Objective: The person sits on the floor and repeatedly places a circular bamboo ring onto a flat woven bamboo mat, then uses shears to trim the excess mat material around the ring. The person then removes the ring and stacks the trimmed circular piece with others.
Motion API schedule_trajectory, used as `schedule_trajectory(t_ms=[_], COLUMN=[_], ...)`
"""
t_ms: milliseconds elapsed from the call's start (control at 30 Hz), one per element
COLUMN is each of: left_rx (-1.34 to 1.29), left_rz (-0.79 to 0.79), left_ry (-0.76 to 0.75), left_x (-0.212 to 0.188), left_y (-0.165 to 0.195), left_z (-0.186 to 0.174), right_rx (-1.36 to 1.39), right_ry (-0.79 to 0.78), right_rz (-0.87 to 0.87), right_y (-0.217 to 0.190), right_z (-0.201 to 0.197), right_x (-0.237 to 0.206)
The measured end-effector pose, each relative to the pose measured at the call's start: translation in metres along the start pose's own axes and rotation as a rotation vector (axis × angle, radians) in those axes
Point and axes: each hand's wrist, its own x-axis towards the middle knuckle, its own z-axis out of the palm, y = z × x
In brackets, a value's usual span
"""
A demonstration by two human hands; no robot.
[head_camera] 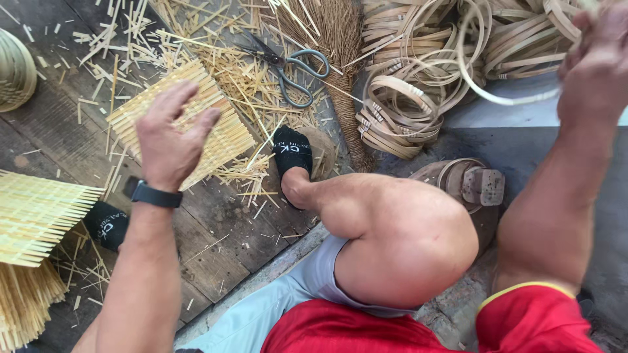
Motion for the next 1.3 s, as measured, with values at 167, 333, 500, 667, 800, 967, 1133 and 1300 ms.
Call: schedule_trajectory(t_ms=[167, 333, 500, 667, 800, 967, 1133, 1300], left_rx=[-0.459, -1.595, -1.702, -1.622, -1.653, -1.298, -1.197, -1.426], left_rz=[-0.187, -0.456, -0.296, -0.304, -0.290, -0.146, -0.146, -0.332], left_ry=[-0.112, -0.158, 0.079, 0.203, 0.270, 0.185, 0.280, 0.070], left_x=[0.002, 0.010, 0.001, -0.006, -0.006, -0.017, -0.024, -0.031], left_y=[0.069, 0.108, 0.069, 0.036, 0.036, 0.057, 0.059, 0.051], left_z=[0.032, 0.060, 0.030, -0.022, -0.048, -0.033, -0.024, -0.056], right_rx=[0.535, 0.664, 0.297, -0.239, -0.353, 0.093, -0.325, -0.164], right_ry=[-0.439, -0.797, -0.950, -0.909, -0.953, -1.190, -0.845, -0.854], right_rz=[0.174, 0.282, 0.038, -0.826, -1.191, -0.136, -0.679, -1.325], right_y=[-0.054, -0.094, -0.148, -0.178, -0.174, -0.179, -0.204, -0.204], right_z=[0.056, 0.171, 0.233, 0.259, 0.283, 0.318, 0.327, 0.335], right_x=[0.044, 0.020, -0.014, -0.055, -0.094, -0.120, -0.127, -0.114])
